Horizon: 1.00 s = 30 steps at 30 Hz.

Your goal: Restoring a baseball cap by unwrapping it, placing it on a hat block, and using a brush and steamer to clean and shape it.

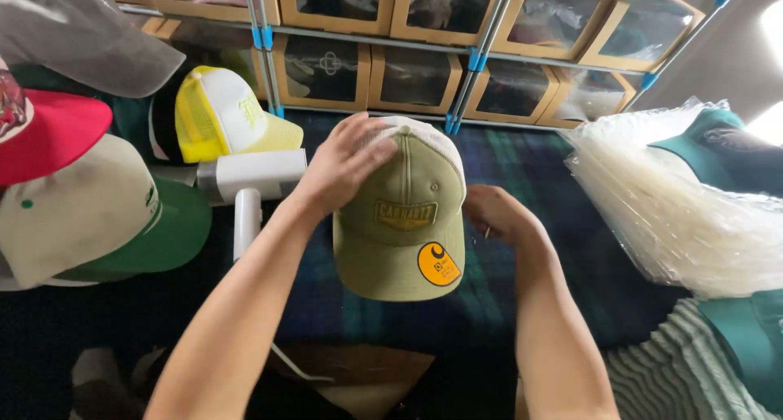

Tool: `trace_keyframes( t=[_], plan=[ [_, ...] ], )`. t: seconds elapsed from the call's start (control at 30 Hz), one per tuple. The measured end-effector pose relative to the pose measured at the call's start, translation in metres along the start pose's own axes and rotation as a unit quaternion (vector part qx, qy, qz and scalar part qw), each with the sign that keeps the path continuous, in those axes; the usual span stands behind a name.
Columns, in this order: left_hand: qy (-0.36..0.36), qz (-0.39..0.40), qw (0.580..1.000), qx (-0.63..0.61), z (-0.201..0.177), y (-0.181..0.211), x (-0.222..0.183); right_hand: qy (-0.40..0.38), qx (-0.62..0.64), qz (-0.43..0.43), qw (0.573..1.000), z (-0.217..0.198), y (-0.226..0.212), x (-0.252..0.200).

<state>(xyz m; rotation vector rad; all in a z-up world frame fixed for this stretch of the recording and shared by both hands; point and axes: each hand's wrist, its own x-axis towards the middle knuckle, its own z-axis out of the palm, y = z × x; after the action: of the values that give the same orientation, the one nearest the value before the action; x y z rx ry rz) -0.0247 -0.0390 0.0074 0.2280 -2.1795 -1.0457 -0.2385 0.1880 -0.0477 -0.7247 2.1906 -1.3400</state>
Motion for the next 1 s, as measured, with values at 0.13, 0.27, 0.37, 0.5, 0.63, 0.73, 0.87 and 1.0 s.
trace_keyframes(
  t=[0.13, 0.27, 0.37, 0.5, 0.63, 0.73, 0.87, 1.0],
  plan=[
    [0.062, -0.001, 0.981, -0.186, 0.004, -0.008, -0.011, 0.195, -0.007, -0.028, 0.980, 0.013, -0.084, -0.098],
    [0.103, -0.003, 0.962, -0.252, 0.013, -0.011, -0.028, 0.230, 0.084, -0.200, 0.949, 0.047, -0.053, -0.146],
    [0.115, -0.006, 0.957, -0.266, 0.023, -0.012, -0.032, 0.236, 0.105, -0.105, 0.960, 0.056, -0.004, -0.155],
    [0.106, -0.063, 0.963, -0.239, 0.006, -0.005, -0.025, 0.231, 0.071, -0.215, 0.946, 0.047, -0.026, -0.161],
    [0.049, -0.093, 0.979, -0.175, -0.010, 0.012, 0.002, 0.242, -0.059, -0.455, 0.855, 0.029, -0.070, -0.145],
    [-0.012, -0.097, 0.984, -0.152, -0.012, 0.027, 0.017, 0.191, -0.177, -0.428, 0.865, 0.010, -0.085, -0.062],
    [-0.014, -0.116, 0.968, -0.222, -0.008, 0.009, 0.027, 0.084, -0.056, -0.032, 0.994, 0.014, -0.031, 0.022],
    [0.033, -0.283, 0.903, -0.320, -0.003, 0.000, 0.009, 0.028, 0.098, 0.106, 0.989, 0.027, 0.009, 0.001]
  ],
)
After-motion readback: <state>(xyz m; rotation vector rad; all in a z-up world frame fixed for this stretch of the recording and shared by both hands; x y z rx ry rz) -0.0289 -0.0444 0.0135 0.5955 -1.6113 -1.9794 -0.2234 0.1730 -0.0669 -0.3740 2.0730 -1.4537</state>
